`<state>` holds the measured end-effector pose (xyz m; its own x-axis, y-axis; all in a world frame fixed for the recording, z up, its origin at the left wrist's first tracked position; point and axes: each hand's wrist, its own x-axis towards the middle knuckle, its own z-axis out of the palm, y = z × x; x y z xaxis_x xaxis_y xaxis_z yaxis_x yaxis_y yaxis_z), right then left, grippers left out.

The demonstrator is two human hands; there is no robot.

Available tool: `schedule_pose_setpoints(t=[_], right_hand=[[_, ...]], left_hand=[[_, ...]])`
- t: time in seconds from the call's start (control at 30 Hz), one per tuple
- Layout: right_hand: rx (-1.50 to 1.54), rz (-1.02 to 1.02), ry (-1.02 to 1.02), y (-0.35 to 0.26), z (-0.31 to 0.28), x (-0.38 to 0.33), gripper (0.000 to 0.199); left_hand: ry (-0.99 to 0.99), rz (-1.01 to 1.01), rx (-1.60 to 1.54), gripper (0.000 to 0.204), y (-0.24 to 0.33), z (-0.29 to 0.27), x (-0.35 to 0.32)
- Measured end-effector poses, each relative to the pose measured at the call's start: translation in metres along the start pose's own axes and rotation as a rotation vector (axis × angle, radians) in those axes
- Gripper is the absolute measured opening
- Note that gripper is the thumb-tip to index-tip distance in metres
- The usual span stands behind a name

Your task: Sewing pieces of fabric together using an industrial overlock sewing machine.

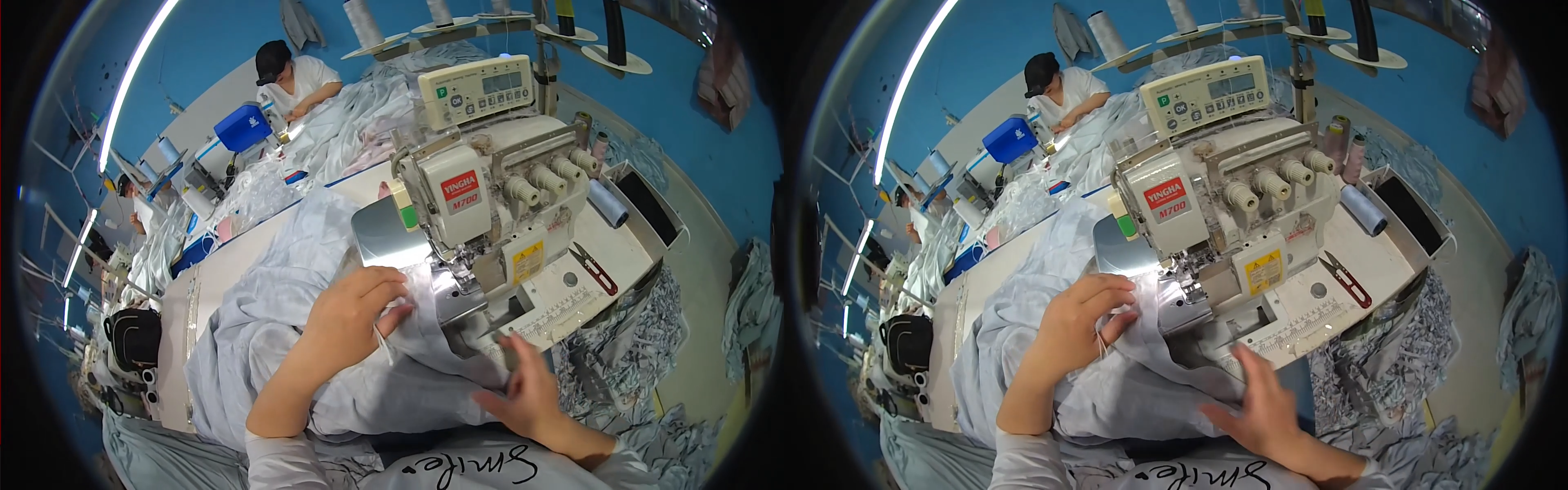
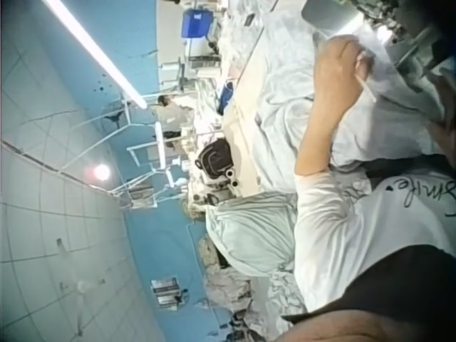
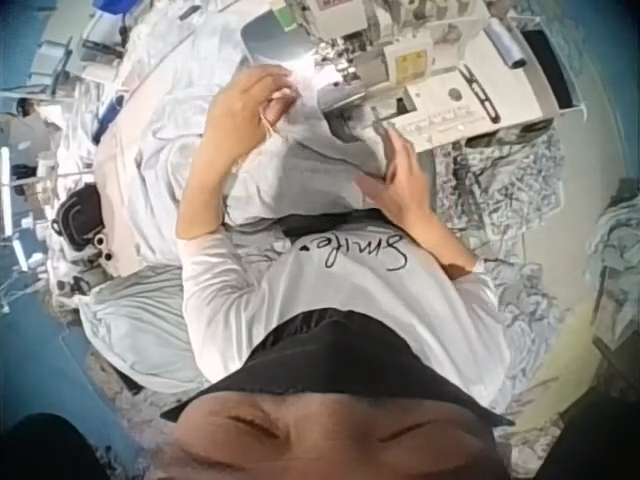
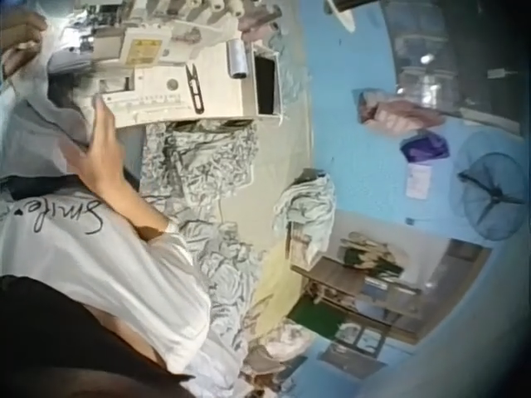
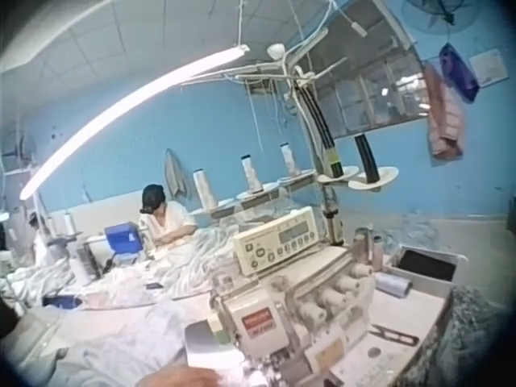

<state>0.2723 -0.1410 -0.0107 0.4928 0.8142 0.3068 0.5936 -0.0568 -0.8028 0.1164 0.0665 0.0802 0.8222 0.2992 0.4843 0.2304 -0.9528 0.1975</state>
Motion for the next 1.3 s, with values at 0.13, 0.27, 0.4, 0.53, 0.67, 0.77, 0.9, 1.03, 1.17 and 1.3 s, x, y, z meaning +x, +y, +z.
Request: schedule_pose_setpoints(t=[0.13, 0.27, 0.4, 0.53, 0.67, 0.77, 0.9, 1.03, 1.17, 1.3], right_hand=[[0.028, -0.233, -0.198, 0.023, 0.023, -0.003, 0.024], [0.276, -0.093, -0.626, 0.056, 0.010, -0.028, 0.026], [0.344, 0.439, -1.047, 0.064, -0.005, -0.025, 0.029], [0.774, 0.467, -0.576, 0.009, -0.004, 0.020, 0.042], [0.883, 0.524, -0.476, 0.002, 0.003, 0.046, 0.033], [0.926, 0.508, -0.410, 0.016, 0.009, 0.050, 0.020], [1.049, 0.512, -0.384, 0.014, 0.004, 0.056, 0.016], [0.995, 0.496, -0.479, 0.015, 0.002, 0.060, 0.015], [1.065, 0.546, -0.428, 0.011, 0.002, 0.061, 0.014], [1.082, 0.532, -0.438, 0.016, 0.000, 0.063, 0.014]], left_hand=[[0.011, 0.037, 0.043, 0.018, -0.005, -0.001, -0.007], [-0.101, 0.131, -0.060, 0.022, 0.011, -0.002, -0.013], [-0.020, 0.201, 0.027, 0.028, 0.029, 0.013, -0.011], [-0.010, 0.188, 0.083, 0.026, 0.027, 0.022, 0.000], [-0.002, 0.093, 0.065, 0.023, 0.032, 0.026, 0.009], [0.005, 0.061, 0.048, 0.022, 0.035, 0.028, 0.015], [0.026, 0.056, 0.035, 0.021, 0.035, 0.031, 0.019], [0.020, 0.040, 0.037, 0.021, 0.036, 0.032, 0.017], [-0.009, 0.001, 0.024, 0.022, 0.038, 0.029, 0.015], [0.018, 0.058, -0.038, 0.021, 0.026, 0.025, 0.016]])
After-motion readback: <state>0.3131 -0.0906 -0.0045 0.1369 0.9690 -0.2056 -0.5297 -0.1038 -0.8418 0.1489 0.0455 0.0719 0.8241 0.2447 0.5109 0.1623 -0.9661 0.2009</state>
